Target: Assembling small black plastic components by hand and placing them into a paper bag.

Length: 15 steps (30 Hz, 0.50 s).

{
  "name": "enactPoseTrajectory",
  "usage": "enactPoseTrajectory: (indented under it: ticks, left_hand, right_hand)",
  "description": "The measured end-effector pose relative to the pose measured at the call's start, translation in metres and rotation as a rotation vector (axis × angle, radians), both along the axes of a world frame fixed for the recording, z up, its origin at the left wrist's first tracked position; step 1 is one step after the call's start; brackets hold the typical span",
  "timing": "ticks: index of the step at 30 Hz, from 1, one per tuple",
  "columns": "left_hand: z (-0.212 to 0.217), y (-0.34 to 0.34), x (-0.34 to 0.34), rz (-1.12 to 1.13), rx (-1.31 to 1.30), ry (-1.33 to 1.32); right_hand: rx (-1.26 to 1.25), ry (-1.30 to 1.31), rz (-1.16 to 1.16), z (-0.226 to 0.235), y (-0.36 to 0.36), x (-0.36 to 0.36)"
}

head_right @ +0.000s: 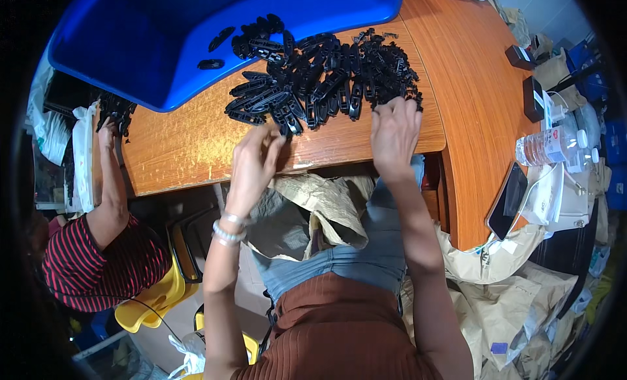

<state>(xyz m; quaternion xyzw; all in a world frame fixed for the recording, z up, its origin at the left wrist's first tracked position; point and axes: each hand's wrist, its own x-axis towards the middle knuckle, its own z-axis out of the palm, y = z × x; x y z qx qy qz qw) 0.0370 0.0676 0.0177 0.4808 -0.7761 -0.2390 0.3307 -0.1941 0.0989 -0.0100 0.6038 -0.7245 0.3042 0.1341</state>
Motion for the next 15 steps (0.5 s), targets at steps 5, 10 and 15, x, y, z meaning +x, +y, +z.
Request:
enactPoseTrajectory:
  ticks: [5, 10, 15]
  left_hand:
    - [-0.016, -0.021, -0.014, 0.082, -0.114, -0.178]
    - [-0.011, -0.008, 0.002, 0.03, 0.044, -0.187]
    - [-0.011, 0.002, 0.012, 0.038, 0.154, -0.077]
  right_hand:
    - [0.026, -0.078, 0.11, -0.004, 0.028, 0.027]
    - [-0.048, -0.245, 0.142, 0.0, 0.022, 0.02]
    - [0.089, -0.245, 0.138, -0.011, 0.009, 0.014]
